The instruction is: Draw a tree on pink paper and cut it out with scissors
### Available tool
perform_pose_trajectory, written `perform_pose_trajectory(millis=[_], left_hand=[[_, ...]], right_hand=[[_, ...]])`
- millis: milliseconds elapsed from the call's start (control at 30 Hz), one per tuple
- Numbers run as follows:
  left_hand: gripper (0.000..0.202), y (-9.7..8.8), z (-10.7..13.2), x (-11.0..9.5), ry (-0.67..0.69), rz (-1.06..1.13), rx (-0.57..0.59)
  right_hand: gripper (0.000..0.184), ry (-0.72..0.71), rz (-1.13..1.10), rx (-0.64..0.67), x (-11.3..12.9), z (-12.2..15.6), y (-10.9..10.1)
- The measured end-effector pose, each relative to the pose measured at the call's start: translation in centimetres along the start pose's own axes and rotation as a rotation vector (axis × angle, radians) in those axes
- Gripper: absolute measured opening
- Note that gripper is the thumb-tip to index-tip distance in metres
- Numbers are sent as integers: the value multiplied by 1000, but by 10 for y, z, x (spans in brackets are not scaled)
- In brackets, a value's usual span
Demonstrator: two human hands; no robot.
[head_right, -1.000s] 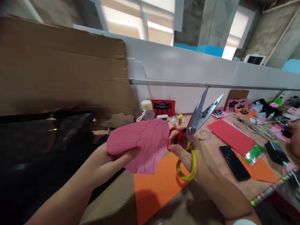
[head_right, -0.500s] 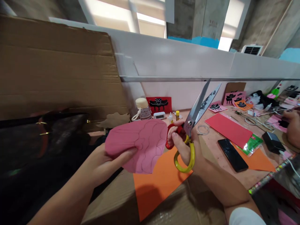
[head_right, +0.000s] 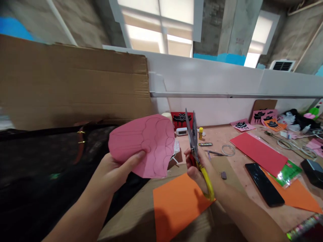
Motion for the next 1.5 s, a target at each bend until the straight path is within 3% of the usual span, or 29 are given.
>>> perform_pose_trajectory(millis=[200, 300, 467, 800, 1133, 1500], left_hand=[[11, -27, -2, -25, 151, -92, -247], [18, -37, 0, -32, 168, -158, -315], [37, -37, -2, -34, 152, -204, -282], [28, -30, -3, -41, 206, -230, -251], [34, -31, -3, -39, 247, -238, -277], [28, -31, -2, -42, 262, -251, -274]], right_hand=[[61, 122, 115, 96, -10, 12, 13], [58, 152, 159, 137, -18, 20, 20], [61, 143, 257, 213, -19, 25, 26], [75, 186, 314, 276, -16, 25, 35], [71, 162, 307, 278, -11, 23, 37], [69, 174, 298, 273, -18, 23, 34]])
Point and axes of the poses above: each hand's wrist, its own z-axis away from the middle knuckle, its own y-axis out of the palm, x = y × z, the point moved 9 cm from there along -z, towards the middle knuckle, and after that the axes turned 12 degrees about -x, right-handed, at the moved point
